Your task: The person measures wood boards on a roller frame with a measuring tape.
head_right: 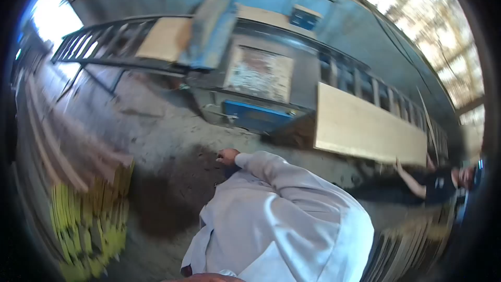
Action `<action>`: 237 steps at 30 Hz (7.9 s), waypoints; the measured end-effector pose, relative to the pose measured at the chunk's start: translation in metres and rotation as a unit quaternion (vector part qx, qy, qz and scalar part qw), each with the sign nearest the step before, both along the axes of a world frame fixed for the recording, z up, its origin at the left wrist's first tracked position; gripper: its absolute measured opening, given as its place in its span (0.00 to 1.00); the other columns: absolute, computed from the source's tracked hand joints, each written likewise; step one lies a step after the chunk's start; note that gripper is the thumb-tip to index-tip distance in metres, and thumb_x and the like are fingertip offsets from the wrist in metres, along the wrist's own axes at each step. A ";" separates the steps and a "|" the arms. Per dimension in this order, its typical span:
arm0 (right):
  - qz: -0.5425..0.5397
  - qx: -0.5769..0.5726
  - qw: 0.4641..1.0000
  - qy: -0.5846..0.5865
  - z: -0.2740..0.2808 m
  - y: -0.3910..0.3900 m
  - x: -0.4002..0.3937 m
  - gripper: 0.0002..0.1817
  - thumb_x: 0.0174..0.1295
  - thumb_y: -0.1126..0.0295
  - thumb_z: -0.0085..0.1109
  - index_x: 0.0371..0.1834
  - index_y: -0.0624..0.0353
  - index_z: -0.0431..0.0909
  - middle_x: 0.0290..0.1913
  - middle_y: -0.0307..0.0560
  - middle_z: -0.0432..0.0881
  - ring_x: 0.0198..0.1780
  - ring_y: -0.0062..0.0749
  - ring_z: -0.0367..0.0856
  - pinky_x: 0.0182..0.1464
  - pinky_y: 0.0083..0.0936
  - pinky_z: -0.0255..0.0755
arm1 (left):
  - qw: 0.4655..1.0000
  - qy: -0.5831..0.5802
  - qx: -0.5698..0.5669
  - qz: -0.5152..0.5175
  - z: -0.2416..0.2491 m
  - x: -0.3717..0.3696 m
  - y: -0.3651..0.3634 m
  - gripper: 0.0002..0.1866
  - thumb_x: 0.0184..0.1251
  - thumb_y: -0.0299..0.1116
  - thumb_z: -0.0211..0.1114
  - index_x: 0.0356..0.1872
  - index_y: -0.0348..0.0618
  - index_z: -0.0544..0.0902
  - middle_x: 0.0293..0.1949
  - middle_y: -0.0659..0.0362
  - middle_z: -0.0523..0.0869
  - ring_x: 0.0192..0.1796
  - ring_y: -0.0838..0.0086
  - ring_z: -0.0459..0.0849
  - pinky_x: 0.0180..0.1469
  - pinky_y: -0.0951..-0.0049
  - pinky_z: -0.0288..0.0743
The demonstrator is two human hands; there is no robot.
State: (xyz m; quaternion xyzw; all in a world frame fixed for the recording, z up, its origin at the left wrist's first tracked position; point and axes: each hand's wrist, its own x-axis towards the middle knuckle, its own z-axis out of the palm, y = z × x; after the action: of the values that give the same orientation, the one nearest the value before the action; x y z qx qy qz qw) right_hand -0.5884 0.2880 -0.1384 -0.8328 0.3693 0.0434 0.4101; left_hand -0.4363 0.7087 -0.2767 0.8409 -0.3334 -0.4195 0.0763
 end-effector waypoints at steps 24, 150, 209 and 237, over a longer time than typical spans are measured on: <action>-0.633 0.176 0.752 0.049 -0.138 0.052 -0.125 0.23 0.64 0.50 0.60 0.47 0.59 0.86 0.50 0.58 0.88 0.55 0.56 0.85 0.60 0.45 0.77 | 0.945 0.014 -0.001 -0.328 0.045 0.253 -0.369 0.21 0.73 0.53 0.58 0.45 0.44 0.86 0.39 0.43 0.90 0.38 0.48 0.90 0.45 0.46 0.81; -0.736 0.111 0.656 -0.123 -0.124 0.103 0.090 0.16 0.71 0.59 0.60 0.49 0.61 0.84 0.42 0.51 0.89 0.37 0.36 0.87 0.37 0.32 0.79 | 0.922 0.041 -0.357 -0.145 0.211 0.550 -0.872 0.26 0.73 0.49 0.63 0.60 0.37 0.84 0.58 0.51 0.88 0.61 0.63 0.84 0.64 0.64 0.75; -0.728 -0.117 0.256 -0.625 0.187 0.113 -0.288 0.25 0.69 0.70 0.64 0.66 0.69 0.71 0.58 0.48 0.81 0.59 0.31 0.78 0.64 0.29 0.70 | 0.717 0.655 0.114 -0.210 0.318 -0.247 -0.456 0.24 0.72 0.30 0.66 0.66 0.31 0.75 0.64 0.51 0.82 0.66 0.67 0.79 0.68 0.63 0.72; -0.746 -0.076 0.073 -0.657 0.090 0.127 -0.712 0.19 0.68 0.65 0.63 0.60 0.60 0.79 0.56 0.44 0.85 0.57 0.35 0.83 0.62 0.33 0.75 | 0.794 0.434 0.102 -0.413 0.344 -0.727 -0.504 0.17 0.72 0.33 0.67 0.55 0.31 0.84 0.50 0.57 0.88 0.52 0.73 0.84 0.58 0.70 0.75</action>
State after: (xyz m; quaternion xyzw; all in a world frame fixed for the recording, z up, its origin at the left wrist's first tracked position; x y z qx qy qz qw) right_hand -1.3001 0.4147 -0.0488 0.1553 0.3819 -0.8785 0.2415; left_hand -1.1629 0.2048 0.0669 0.3559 -0.5365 -0.7633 -0.0543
